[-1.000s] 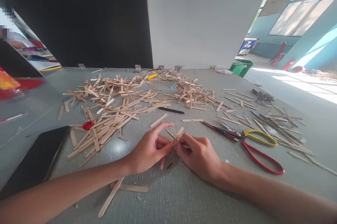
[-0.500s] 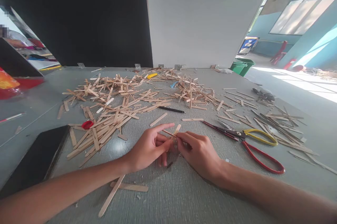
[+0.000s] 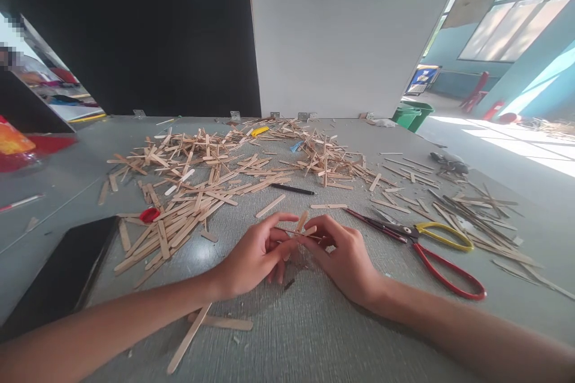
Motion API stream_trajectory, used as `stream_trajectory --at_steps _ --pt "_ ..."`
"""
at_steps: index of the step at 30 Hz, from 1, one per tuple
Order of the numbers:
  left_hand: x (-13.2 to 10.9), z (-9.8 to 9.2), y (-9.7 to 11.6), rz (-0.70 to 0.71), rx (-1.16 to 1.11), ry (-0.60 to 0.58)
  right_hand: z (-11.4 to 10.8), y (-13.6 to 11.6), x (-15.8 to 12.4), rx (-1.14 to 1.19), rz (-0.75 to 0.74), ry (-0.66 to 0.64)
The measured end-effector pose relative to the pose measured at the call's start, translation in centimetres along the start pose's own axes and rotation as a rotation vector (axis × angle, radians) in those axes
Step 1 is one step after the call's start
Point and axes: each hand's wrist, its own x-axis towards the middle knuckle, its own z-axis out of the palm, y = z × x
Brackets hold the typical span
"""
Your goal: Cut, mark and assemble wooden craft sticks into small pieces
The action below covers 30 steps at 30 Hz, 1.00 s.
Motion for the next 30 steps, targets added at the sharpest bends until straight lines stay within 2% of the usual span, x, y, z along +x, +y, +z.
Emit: stream_trajectory --at_steps 6,8,11,13,17,20,25,30 --pt "-0.08 -0.17 -0.81 -0.008 0.003 -0.111 -0.25 -0.41 -0.15 -0.034 -0.037 0.084" --pt "-0.16 -0.14 -0.78 0.005 0.011 -0.130 -0.46 -0.56 -0.12 -0.040 -0.080 0.063" --pt "-0.20 -0.07 -0.57 0.039 0.008 -0.121 -0.67 -0.68 -0.02 -0.018 -0.172 -0.053" --pt "-0.13 -0.08 -0.46 0.053 0.007 -0.110 -0.58 -0.57 0.03 -0.014 -0.172 -0.086" --pt "0.18 -0.26 -0.40 0.026 -0.049 -0.084 -0.06 -0.16 0.10 -0.016 -0.046 -0.045" --pt "0.36 -0.39 -0.45 0.008 -0.100 -0.076 0.09 -0.20 0.24 -0.014 0.007 -0.061" --pt "0.27 -0.36 -0.44 0.024 -0.128 -0.047 -0.28 -0.71 0.46 -0.018 -0.034 -0.072" --pt "0.23 -0.21 -0.30 0.019 -0.167 -0.015 -0.27 -0.42 0.27 -0.094 -0.084 -0.004"
